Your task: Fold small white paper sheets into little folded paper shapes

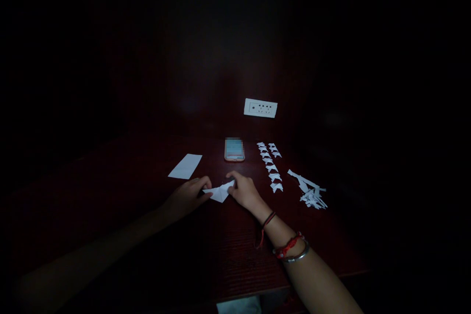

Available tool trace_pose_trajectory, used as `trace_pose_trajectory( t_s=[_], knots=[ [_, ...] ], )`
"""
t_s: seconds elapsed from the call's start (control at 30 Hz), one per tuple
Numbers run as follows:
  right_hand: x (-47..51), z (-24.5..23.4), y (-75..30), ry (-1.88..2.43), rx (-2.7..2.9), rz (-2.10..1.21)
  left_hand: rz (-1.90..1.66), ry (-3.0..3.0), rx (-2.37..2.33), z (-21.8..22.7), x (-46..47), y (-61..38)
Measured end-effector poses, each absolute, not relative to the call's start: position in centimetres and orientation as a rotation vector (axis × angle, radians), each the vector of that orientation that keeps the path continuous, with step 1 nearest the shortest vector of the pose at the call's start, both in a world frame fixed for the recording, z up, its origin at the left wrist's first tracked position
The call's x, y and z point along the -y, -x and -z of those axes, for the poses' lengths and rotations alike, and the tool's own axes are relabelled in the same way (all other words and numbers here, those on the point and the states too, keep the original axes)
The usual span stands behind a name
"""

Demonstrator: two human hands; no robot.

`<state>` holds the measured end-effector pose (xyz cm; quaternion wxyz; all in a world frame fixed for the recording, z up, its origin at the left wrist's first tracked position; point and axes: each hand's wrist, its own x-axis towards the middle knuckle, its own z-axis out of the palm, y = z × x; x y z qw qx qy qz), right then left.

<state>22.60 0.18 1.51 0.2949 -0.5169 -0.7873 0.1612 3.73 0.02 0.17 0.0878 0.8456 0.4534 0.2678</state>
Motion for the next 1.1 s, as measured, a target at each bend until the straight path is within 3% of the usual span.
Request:
trace_pose_trajectory(
  t_s=[0.2, 0.43, 0.77, 1.1],
  knots=[
    [0.4, -2.0, -22.1, 1.387, 2.322, 0.010, -0.839, -2.670, -1.218, -0.1, -0.3, -3.8],
    [0.6, -2.6, -22.1, 1.369, 2.434, 0.179, -0.802, -2.682, -1.210, 0.0, -0.6, -3.6],
    [0.1, -2.5, -23.2, 1.131, 2.473, -0.090, -0.759, -2.783, -1.239, -0.5, -0.2, -3.3],
    [-0.6, -2.7, -24.9, 0.927, 2.676, -0.189, -0.502, -2.766, -0.728, -2.6, -0.5, -0.3]
  ],
)
